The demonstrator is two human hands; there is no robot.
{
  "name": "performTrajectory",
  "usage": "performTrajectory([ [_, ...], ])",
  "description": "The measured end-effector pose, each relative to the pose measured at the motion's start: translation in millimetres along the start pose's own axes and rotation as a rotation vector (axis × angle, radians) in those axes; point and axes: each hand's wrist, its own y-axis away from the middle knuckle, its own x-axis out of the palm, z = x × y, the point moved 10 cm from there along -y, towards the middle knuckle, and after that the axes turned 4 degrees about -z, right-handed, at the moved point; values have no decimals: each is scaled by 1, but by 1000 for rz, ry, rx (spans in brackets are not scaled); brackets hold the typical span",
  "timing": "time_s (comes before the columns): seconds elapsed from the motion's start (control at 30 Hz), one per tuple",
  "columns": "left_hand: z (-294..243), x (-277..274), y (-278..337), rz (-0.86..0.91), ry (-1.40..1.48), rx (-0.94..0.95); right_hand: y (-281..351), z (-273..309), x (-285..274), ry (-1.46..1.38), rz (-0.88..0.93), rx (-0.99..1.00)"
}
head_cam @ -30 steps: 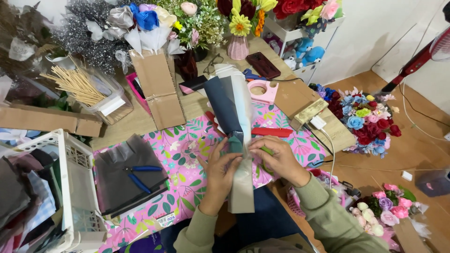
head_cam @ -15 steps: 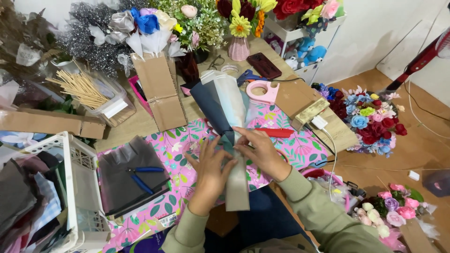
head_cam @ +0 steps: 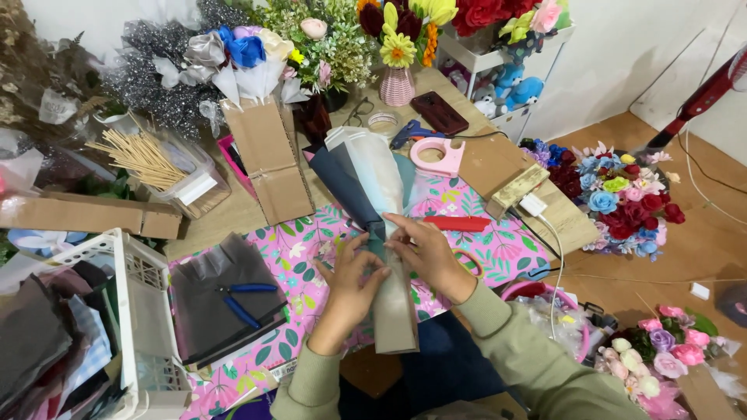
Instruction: The person wraps a bouquet of artificial flowers using multiple layers of colored paper. They use scissors to cut the paper and a utility knife to trim the edges, then secure the layers with a rubber band.
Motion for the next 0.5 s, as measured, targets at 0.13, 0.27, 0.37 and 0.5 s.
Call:
performTrajectory([
  [0.13,3,-2,1,24,169,-58,1,-14,-17,-241,-11,227],
  [0.27,25,8,1,3,251,-63,14,-7,-37,-341,-30,293],
  [0.37,42,22,-1,-33,298,-42,37,1,-26,-351,122,354],
  [0.5,27,11,8,-109,295,-46,70,11,-5,-320,371,394],
])
